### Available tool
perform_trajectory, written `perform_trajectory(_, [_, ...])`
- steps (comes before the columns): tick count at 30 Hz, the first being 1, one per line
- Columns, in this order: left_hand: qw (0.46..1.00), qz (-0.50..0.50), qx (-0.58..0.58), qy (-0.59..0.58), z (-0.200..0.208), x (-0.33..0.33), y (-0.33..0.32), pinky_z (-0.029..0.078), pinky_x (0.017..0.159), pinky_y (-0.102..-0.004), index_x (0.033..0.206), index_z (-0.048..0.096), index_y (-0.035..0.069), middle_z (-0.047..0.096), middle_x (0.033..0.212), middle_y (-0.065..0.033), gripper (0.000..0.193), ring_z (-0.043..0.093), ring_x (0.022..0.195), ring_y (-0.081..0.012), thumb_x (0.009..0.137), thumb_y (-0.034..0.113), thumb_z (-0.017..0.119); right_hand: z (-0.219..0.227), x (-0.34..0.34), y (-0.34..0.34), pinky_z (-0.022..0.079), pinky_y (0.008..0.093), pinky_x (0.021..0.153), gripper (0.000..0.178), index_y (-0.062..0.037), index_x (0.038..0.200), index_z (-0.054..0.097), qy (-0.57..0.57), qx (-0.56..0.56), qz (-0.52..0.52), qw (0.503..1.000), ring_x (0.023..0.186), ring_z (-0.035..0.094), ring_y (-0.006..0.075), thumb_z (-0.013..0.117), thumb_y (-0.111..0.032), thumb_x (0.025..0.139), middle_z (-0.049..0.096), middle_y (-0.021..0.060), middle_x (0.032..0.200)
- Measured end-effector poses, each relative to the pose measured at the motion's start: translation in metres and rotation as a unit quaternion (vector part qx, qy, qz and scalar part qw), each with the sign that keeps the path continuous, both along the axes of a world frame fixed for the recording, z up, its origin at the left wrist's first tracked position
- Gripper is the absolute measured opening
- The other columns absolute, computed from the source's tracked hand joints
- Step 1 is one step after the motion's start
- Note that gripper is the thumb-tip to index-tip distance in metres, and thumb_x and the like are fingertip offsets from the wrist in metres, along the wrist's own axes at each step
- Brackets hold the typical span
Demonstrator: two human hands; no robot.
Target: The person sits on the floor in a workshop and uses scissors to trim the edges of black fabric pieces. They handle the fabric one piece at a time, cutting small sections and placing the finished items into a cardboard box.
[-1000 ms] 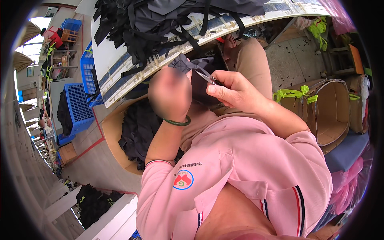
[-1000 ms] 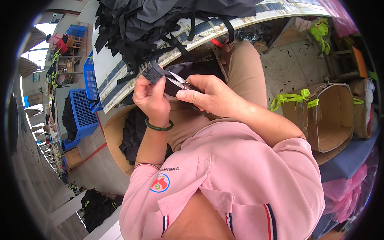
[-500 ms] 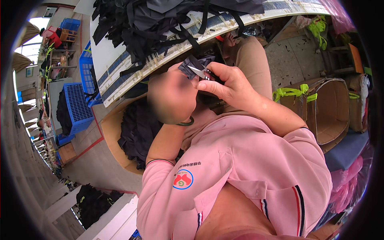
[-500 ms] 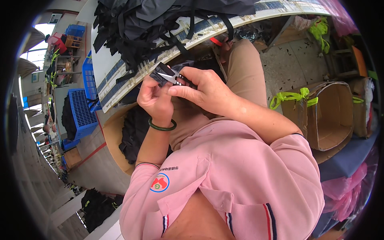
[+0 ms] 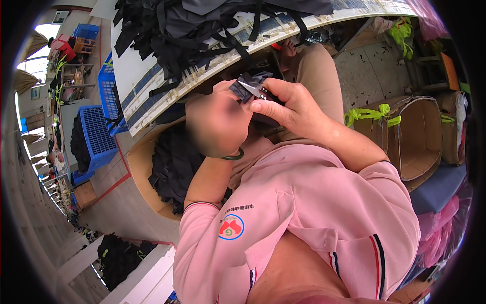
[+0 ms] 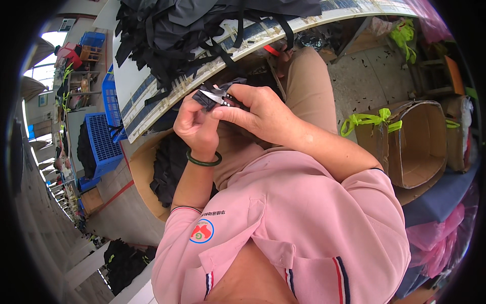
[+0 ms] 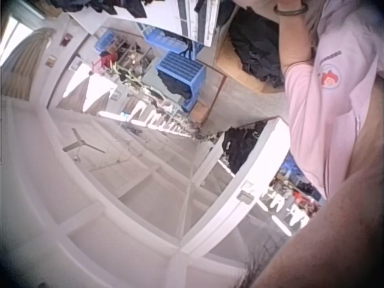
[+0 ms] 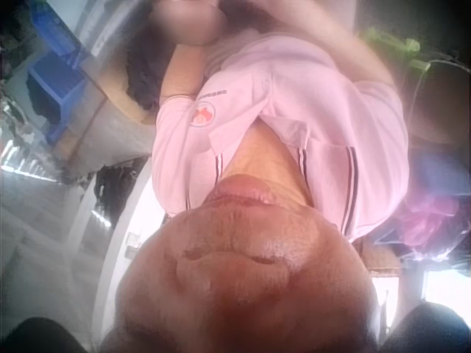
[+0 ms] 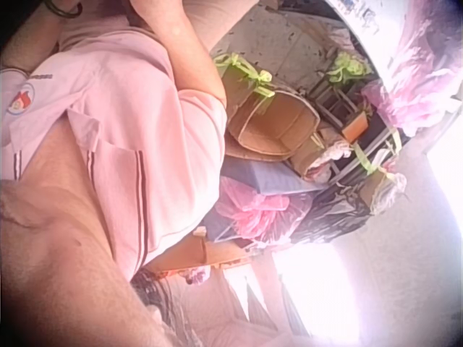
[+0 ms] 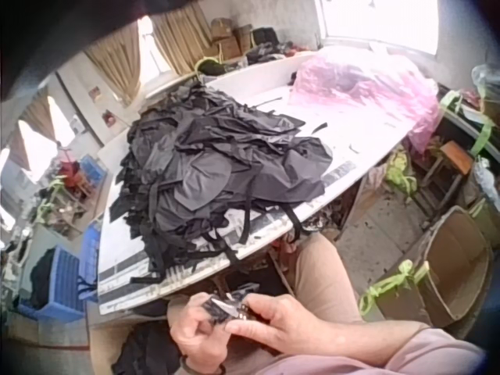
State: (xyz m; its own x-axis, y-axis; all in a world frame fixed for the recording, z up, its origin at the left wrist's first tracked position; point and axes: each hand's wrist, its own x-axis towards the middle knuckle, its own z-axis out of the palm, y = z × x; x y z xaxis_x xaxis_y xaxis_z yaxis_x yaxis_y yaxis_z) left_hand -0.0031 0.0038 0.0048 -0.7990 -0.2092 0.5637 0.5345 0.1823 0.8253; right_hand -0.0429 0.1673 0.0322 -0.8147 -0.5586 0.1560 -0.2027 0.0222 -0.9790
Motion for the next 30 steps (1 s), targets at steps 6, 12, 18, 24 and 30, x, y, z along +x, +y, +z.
perform_trajectory(6, [0.999, -0.001, -0.036, -0.015, 0.004, 0.003, -0.001, 0.045, 0.082, -0.0332, 0.085, 0.06, -0.001, 0.066, 0.095, -0.0133, 0.018, 0.06, 0.088, -0.0227, 0.071, -0.006, 0.071, 0.003, 0.002, 0.003, 0.037, 0.0319, 0.05, 0.039, 0.0029, 0.081, 0.058, -0.059, -0.011, 0.0, 0.998, 0.054, 0.038, 0.015, 0.067, -0.035, 0.087, 0.045, 0.0089, 0.058])
perform_trajectory(12, [0.99, -0.088, 0.053, -0.097, 0.011, 0.001, -0.006, 0.046, 0.082, -0.0306, 0.083, 0.061, -0.001, 0.066, 0.094, -0.0124, 0.015, 0.06, 0.087, -0.0187, 0.072, -0.009, 0.067, 0.002, -0.006, 0.016, 0.033, 0.0268, 0.049, 0.038, 0.0013, 0.081, 0.06, -0.145, -0.014, 0.042, 0.988, 0.058, 0.037, 0.0065, 0.067, -0.036, 0.087, 0.044, -0.0012, 0.06])
perform_trajectory(18, [0.954, -0.202, 0.124, -0.185, 0.02, -0.001, -0.019, 0.047, 0.08, -0.0292, 0.08, 0.06, -0.002, 0.065, 0.092, -0.011, 0.013, 0.06, 0.085, -0.0163, 0.069, -0.009, 0.062, 0.009, -0.024, 0.03, 0.033, 0.0302, 0.05, 0.045, 0.0018, 0.077, 0.057, -0.072, 0.086, 0.123, 0.986, 0.057, 0.036, 0.0097, 0.069, -0.04, 0.084, 0.042, 0.0025, 0.058])
perform_trajectory(24, [0.938, -0.24, 0.113, -0.225, 0.021, -0.002, -0.023, 0.046, 0.077, -0.0274, 0.077, 0.06, -0.001, 0.063, 0.089, -0.01, 0.011, 0.059, 0.082, -0.0157, 0.068, -0.007, 0.062, 0.021, -0.025, 0.036, 0.031, 0.0306, 0.05, 0.039, 0.0016, 0.079, 0.054, 0.05, 0.172, 0.13, 0.975, 0.055, 0.036, 0.0139, 0.073, -0.033, 0.082, 0.04, 0.0061, 0.058])
perform_trajectory(30, [0.925, -0.265, 0.099, -0.254, 0.022, -0.003, -0.024, 0.046, 0.077, -0.027, 0.079, 0.061, -0.002, 0.064, 0.092, -0.0109, 0.013, 0.059, 0.084, -0.0149, 0.068, -0.008, 0.063, 0.016, -0.024, 0.036, 0.036, 0.0346, 0.05, 0.037, 0.0014, 0.081, 0.056, 0.121, 0.17, 0.12, 0.971, 0.051, 0.041, 0.0257, 0.074, -0.03, 0.079, 0.048, 0.0124, 0.058])
